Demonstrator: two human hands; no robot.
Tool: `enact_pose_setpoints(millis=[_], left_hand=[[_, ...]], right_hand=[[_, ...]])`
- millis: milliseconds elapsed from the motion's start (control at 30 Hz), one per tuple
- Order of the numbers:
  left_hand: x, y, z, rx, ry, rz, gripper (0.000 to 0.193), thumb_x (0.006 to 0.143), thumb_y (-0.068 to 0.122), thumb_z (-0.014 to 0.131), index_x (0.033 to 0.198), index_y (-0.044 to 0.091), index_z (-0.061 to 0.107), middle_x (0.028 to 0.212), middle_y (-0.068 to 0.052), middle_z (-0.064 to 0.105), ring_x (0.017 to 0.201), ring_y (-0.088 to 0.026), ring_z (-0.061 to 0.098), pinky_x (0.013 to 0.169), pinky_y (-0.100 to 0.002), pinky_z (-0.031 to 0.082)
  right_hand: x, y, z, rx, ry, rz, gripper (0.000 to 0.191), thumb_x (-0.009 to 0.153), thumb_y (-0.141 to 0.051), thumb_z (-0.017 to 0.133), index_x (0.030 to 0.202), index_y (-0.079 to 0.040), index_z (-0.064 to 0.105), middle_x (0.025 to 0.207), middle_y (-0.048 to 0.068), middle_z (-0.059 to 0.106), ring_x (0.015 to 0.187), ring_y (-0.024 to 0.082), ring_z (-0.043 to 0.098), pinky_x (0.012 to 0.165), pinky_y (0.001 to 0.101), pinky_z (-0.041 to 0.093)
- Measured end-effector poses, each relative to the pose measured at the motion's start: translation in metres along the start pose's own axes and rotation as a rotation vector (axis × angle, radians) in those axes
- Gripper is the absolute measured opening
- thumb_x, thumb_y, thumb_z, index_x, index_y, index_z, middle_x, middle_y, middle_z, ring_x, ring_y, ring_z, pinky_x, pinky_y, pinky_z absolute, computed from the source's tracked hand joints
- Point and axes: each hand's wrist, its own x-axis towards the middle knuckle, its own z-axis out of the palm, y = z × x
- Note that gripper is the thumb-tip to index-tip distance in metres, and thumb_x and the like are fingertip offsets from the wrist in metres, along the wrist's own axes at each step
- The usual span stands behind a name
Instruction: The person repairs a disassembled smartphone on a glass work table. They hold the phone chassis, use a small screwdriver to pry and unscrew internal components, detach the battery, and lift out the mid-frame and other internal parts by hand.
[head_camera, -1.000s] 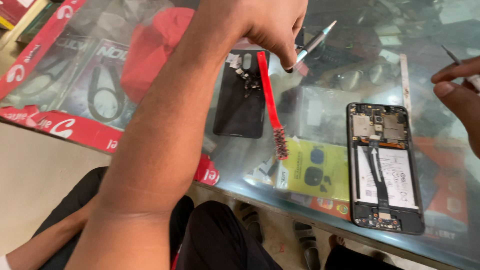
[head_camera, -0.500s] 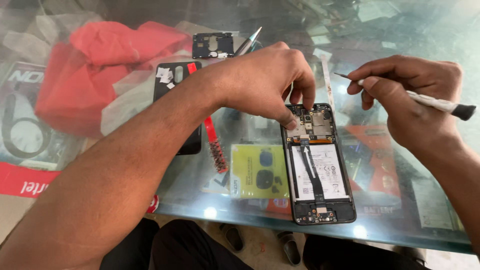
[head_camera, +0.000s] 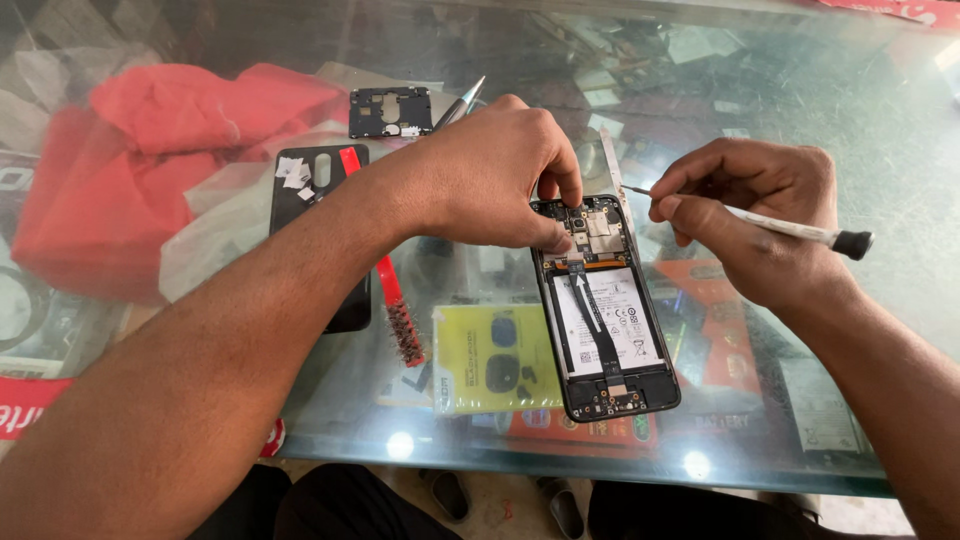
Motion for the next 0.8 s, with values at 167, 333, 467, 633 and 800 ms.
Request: enact_pose_setpoints(millis=[167,333,467,633,800], left_hand=[[-0.001,0.001,0.001,0.009,0.037,0.063,0.047,0.060,0.035,0.095,0.096,0.009,0.081,0.086,-0.007,0.076,0.080,-0.021,0.073,0.071,-0.036,0.058],[0.001,0.002,0.000,-0.026,0.004,0.025,0.049,0.059,0.036,0.094,0.098,0.009,0.080,0.087,-0.007,0.076,0.076,-0.020,0.074,0.070,-0.034,0.059],[0.000,0.003,-0.001,-0.030,0.008,0.017,0.048,0.062,0.038,0.094,0.098,0.009,0.080,0.085,-0.007,0.076,0.074,-0.020,0.073,0.067,-0.034,0.058],[0.002,0.000,-0.001,-0.015,-0.004,0.019,0.043,0.066,0.038,0.093,0.097,0.011,0.081,0.083,-0.006,0.075,0.074,-0.018,0.073,0.067,-0.034,0.058],[0.002,-0.004,0.001,-0.030,0.006,0.055,0.036,0.066,0.028,0.092,0.097,0.011,0.082,0.084,-0.006,0.076,0.076,-0.017,0.074,0.069,-0.034,0.058]], right_hand=[[-0.002,-0.003,0.000,-0.018,-0.064,0.041,0.011,0.085,-0.004,0.074,0.094,0.002,0.073,0.083,0.010,0.073,0.070,0.010,0.068,0.062,0.0247,0.057],[-0.003,-0.003,0.000,0.044,-0.091,-0.033,0.013,0.086,-0.008,0.075,0.094,0.000,0.067,0.088,0.009,0.072,0.077,0.008,0.070,0.068,0.0246,0.061],[0.002,-0.006,0.001,0.171,-0.106,0.018,0.016,0.095,-0.021,0.069,0.094,-0.006,0.068,0.082,0.007,0.076,0.066,0.007,0.069,0.058,0.0225,0.057],[0.003,-0.017,0.004,-0.160,-0.271,-0.116,0.012,0.087,-0.022,0.076,0.090,-0.011,0.073,0.082,0.001,0.080,0.061,0.007,0.073,0.052,0.0239,0.056],[-0.004,-0.025,0.009,-0.285,-0.280,-0.156,0.021,0.073,-0.022,0.086,0.089,-0.014,0.075,0.087,0.000,0.082,0.057,0.010,0.073,0.048,0.0282,0.056]])
